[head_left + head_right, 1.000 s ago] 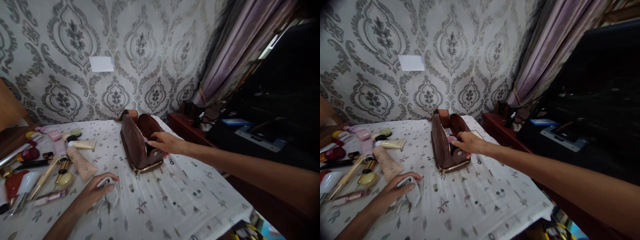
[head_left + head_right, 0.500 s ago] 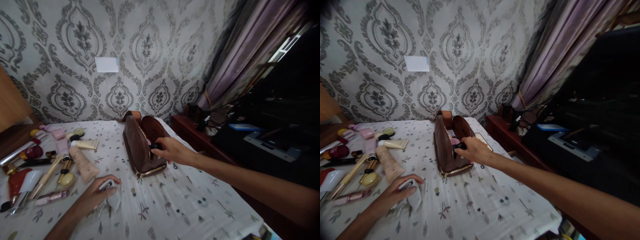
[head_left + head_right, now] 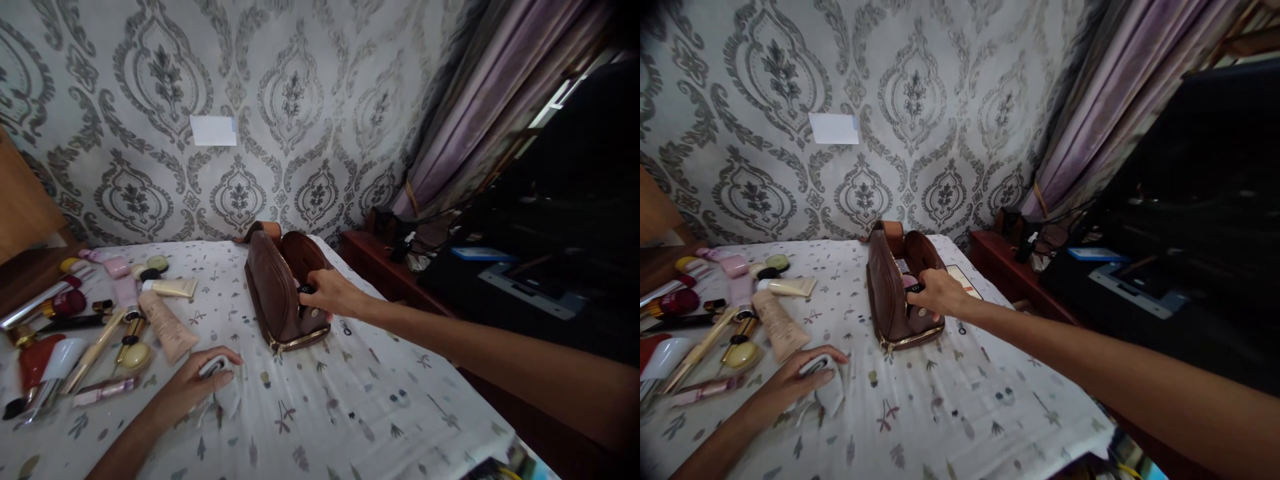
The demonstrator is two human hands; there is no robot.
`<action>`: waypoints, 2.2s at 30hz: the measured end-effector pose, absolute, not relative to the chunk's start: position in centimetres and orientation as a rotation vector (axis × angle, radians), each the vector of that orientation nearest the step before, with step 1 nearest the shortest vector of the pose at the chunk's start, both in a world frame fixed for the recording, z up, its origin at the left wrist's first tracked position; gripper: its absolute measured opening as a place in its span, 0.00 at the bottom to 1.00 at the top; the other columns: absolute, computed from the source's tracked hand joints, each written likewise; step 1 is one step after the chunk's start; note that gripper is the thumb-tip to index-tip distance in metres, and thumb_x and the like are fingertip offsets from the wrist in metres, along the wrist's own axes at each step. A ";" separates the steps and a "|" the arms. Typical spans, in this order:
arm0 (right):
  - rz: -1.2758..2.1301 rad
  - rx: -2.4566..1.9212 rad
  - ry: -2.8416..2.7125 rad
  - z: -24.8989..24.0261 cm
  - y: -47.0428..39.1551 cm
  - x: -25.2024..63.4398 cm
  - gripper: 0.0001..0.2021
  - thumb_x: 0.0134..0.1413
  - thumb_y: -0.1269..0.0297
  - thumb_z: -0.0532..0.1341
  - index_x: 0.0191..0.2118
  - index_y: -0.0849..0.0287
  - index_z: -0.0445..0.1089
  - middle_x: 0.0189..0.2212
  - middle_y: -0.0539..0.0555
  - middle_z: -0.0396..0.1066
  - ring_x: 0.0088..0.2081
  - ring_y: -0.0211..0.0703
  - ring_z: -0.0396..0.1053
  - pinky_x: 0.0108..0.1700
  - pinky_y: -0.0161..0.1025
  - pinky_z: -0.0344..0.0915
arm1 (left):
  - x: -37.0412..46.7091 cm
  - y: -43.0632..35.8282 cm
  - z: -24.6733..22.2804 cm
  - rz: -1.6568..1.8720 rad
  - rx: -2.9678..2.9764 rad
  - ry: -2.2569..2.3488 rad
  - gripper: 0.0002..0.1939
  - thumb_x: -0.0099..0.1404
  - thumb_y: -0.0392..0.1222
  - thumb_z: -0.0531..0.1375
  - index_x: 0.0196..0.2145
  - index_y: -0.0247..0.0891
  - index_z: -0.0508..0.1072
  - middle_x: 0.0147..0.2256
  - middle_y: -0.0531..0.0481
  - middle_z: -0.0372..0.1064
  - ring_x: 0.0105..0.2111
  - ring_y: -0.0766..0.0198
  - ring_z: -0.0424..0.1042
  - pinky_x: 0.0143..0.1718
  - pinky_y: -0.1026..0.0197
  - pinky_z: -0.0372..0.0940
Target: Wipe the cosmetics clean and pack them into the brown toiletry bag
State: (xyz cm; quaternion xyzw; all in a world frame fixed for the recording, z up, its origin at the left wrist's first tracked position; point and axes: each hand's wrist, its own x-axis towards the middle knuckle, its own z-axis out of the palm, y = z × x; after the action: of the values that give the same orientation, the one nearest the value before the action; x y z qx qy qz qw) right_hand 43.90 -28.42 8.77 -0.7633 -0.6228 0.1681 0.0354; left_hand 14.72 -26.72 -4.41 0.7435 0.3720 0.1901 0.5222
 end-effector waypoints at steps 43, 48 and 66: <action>0.660 -1.255 -1.894 -1.8 -31.6 31.9 0.17 0.62 0.51 0.53 0.32 0.57 0.73 0.24 0.52 0.72 0.26 0.44 0.69 0.30 0.37 0.65 | 15.0 -25.7 -4.3 0.928 1.537 0.805 0.18 0.55 0.53 0.65 0.33 0.34 0.77 0.30 0.47 0.73 0.32 0.60 0.70 0.36 0.61 0.64; 0.915 -1.220 -1.577 -3.7 -28.8 28.7 0.23 0.55 0.41 0.56 0.24 0.57 0.65 0.13 0.46 0.56 0.18 0.37 0.56 0.22 0.35 0.55 | 14.3 -24.8 -4.0 1.171 1.480 0.968 0.12 0.56 0.48 0.62 0.30 0.36 0.75 0.27 0.51 0.69 0.31 0.63 0.68 0.35 0.63 0.63; 1.223 -1.045 -1.286 -7.8 -27.5 25.4 0.18 0.60 0.48 0.55 0.29 0.58 0.64 0.15 0.43 0.61 0.12 0.29 0.54 0.15 0.28 0.52 | 11.6 -22.7 -5.5 1.333 1.355 1.209 0.21 0.50 0.56 0.68 0.34 0.36 0.75 0.27 0.53 0.71 0.25 0.65 0.67 0.25 0.65 0.61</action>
State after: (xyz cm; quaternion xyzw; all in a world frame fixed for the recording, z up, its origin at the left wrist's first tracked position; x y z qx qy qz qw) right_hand 25.35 -27.53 -7.84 -0.4349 -0.5353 0.5090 0.5150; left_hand 11.59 -22.67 -5.54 0.5432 0.4843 0.5344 0.4298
